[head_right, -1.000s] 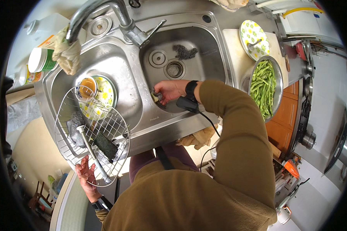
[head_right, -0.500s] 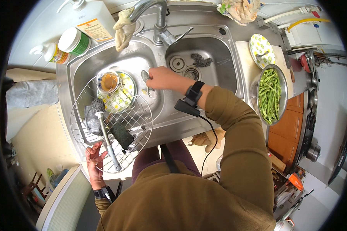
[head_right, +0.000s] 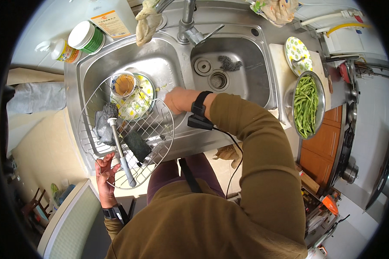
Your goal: The person washes a frying pan, a ladle, and a dish rack in a double-basin kitchen sink using a sponge and running water. They then wipe the sink surfaces, wash their hands, and retrieve a plastic bag of garlic from the refrigerator.
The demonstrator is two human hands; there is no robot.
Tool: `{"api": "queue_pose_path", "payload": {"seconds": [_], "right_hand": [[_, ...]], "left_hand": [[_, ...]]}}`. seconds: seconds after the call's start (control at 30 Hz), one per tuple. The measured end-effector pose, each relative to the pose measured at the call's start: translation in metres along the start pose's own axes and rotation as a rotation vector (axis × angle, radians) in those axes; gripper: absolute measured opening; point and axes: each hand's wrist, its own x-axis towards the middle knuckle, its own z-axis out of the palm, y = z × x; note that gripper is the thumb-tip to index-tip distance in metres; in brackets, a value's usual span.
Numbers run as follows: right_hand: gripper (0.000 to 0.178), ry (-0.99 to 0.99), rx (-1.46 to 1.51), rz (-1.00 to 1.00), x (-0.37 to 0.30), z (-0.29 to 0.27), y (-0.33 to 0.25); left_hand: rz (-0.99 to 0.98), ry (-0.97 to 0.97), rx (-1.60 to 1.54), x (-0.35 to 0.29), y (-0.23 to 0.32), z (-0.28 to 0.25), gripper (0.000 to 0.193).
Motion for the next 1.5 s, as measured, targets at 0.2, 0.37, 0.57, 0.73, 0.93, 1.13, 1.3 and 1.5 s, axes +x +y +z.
{"api": "queue_pose_path", "payload": {"seconds": [0.2,0.37,0.57,0.73,0.93,1.13,1.3,1.5], "right_hand": [[0.015,0.022,0.004,-0.126,-0.025,-0.003,-0.007],[0.024,0.491,0.635,0.067,-0.056,-0.009,0.007],[0.030,0.840,1.009,0.387,-0.131,0.005,0.106],[0.023,0.716,1.408,0.806,-0.154,0.037,0.168],[0.039,0.805,1.468,0.864,-0.093,0.076,0.207],[0.053,0.744,0.700,0.663,-0.021,0.099,0.216],[0.049,0.537,0.530,0.578,-0.009,0.098,0.216],[0.043,0.488,0.511,0.604,0.007,0.085,0.224]], "left_hand": [[0.009,0.023,0.000,0.000,-0.001,0.001,0.031],[0.019,-0.021,0.005,0.001,0.000,0.001,0.033],[0.021,-0.010,0.017,0.001,0.002,0.005,0.032],[0.011,0.052,0.011,0.001,0.004,0.010,0.034],[0.009,0.027,0.094,0.002,0.007,0.013,0.030],[0.021,0.067,0.108,0.001,0.004,0.014,0.030],[0.007,0.106,0.040,0.001,0.005,0.014,0.034],[0.000,0.146,0.051,0.002,0.006,0.018,0.033]]}}
